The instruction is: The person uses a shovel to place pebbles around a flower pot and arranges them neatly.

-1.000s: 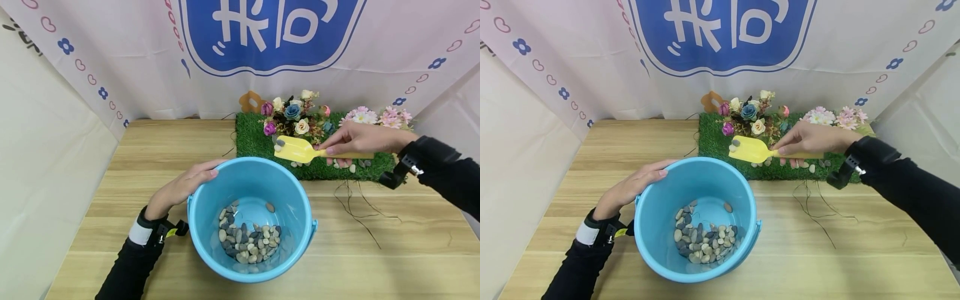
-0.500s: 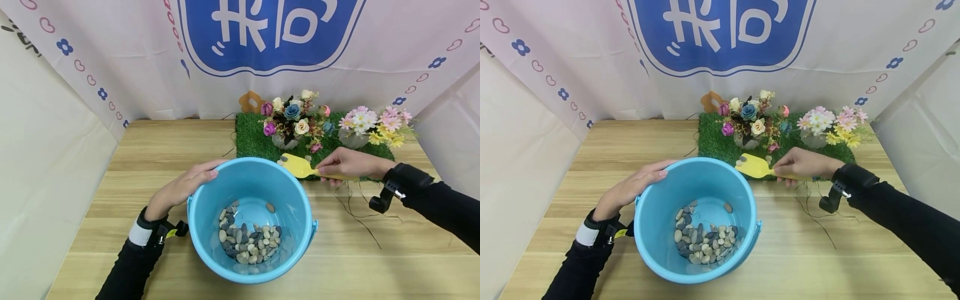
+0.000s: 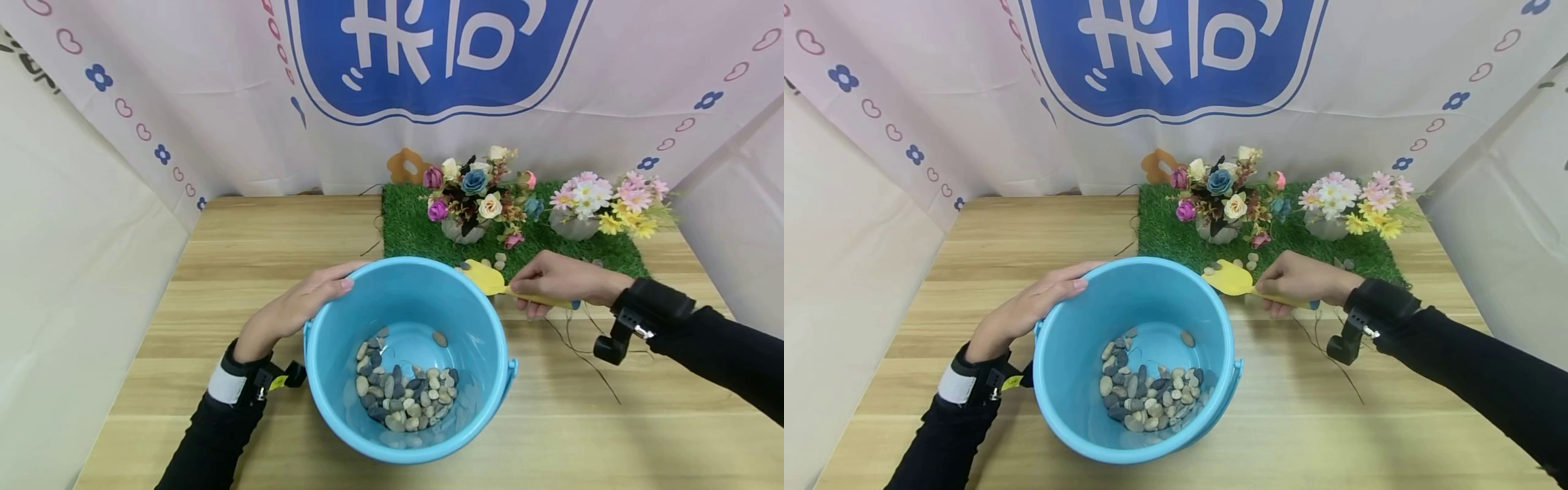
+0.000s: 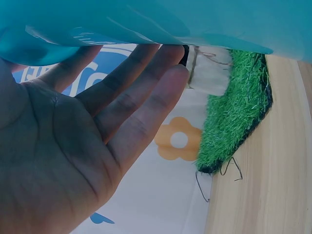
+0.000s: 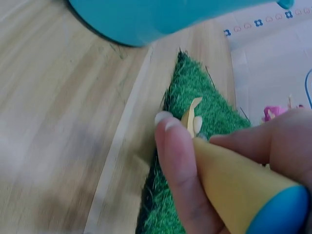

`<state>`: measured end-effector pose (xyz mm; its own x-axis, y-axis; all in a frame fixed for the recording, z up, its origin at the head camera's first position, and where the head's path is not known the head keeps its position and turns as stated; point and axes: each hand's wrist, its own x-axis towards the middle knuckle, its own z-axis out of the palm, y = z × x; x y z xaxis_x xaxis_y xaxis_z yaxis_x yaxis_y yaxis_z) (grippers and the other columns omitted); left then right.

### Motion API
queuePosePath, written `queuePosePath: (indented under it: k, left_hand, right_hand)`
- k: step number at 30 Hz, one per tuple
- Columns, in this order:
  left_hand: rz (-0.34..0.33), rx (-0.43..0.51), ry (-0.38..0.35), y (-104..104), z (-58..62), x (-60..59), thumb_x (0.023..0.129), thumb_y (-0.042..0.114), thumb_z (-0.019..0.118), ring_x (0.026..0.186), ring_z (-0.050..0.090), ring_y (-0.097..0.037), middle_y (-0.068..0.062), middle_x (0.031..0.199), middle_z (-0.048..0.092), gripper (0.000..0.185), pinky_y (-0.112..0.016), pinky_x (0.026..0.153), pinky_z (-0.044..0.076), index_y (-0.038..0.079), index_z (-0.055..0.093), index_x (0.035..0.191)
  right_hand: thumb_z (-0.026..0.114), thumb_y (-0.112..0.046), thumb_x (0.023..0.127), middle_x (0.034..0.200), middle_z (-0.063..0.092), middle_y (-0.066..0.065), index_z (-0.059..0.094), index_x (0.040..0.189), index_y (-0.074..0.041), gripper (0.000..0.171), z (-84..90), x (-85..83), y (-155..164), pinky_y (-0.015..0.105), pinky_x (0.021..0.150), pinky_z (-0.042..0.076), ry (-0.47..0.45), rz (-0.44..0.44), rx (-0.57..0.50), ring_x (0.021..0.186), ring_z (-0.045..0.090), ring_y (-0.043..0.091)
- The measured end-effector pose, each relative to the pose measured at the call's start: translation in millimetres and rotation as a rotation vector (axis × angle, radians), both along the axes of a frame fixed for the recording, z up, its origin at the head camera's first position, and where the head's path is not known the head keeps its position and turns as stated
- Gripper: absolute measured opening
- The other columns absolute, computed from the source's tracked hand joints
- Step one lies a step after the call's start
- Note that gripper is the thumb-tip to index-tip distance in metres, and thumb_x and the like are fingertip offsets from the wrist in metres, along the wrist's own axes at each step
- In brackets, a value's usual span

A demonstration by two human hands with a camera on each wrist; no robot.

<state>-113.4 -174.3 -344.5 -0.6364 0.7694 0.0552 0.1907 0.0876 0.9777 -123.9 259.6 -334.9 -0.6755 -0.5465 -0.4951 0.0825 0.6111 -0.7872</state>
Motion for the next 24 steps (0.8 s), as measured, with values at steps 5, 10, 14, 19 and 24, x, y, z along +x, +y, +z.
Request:
queuePosePath:
  k: [5, 10, 14, 19, 24]
  left_hand:
    - [-0.007, 0.002, 0.009, -0.8, -1.3, -0.2, 0.11, 0.019, 0.031, 0.094, 0.07, -0.045, -0.028, 0.126, 0.061, 0.049, -0.047, 0.07, 0.063, 0.0, 0.035, 0.155]
    - [-0.006, 0.0, 0.012, -0.7, -0.6, 0.1, 0.111, 0.019, 0.031, 0.095, 0.07, -0.044, -0.028, 0.127, 0.061, 0.049, -0.046, 0.071, 0.063, -0.001, 0.035, 0.155]
    - [-0.005, -0.001, 0.014, -0.7, -0.5, -0.1, 0.111, 0.019, 0.031, 0.096, 0.07, -0.044, -0.028, 0.127, 0.061, 0.049, -0.046, 0.071, 0.063, -0.001, 0.035, 0.155]
    - [-0.018, 0.016, 0.013, -0.6, -1.3, -0.7, 0.11, 0.019, 0.031, 0.098, 0.069, -0.046, -0.028, 0.13, 0.06, 0.049, -0.047, 0.073, 0.062, -0.001, 0.036, 0.155]
    - [-0.026, 0.026, 0.017, -0.8, -2.4, -0.8, 0.11, 0.018, 0.03, 0.099, 0.068, -0.046, -0.028, 0.131, 0.059, 0.048, -0.047, 0.074, 0.062, 0.0, 0.036, 0.155]
  right_hand:
    - [0.049, -0.007, 0.108, 0.105, 0.067, 0.02, 0.063, 0.126, 0.011, 0.03, 4.2, 1.8, -10.1, 0.037, 0.082, 0.061, 0.003, -0.001, 0.033, 0.088, 0.07, 0.028]
    - [0.049, -0.007, 0.107, 0.1, 0.067, 0.021, 0.068, 0.119, 0.009, 0.027, 11.2, -1.3, -19.6, 0.039, 0.078, 0.062, -0.013, -0.012, 0.061, 0.083, 0.071, 0.029]
    - [0.05, -0.007, 0.107, 0.099, 0.068, 0.021, 0.065, 0.124, 0.012, 0.03, 18.2, -5.6, -26.4, 0.04, 0.077, 0.062, -0.034, -0.024, 0.102, 0.08, 0.072, 0.029]
    - [0.05, -0.008, 0.106, 0.095, 0.068, 0.02, 0.065, 0.122, 0.012, 0.03, 28.6, -13.9, -35.8, 0.039, 0.075, 0.063, -0.058, -0.013, 0.161, 0.079, 0.073, 0.028]
    - [0.051, -0.009, 0.106, 0.092, 0.067, 0.018, 0.069, 0.116, 0.009, 0.027, 39.3, -23.5, -44.3, 0.038, 0.073, 0.063, -0.068, 0.031, 0.222, 0.076, 0.072, 0.026]
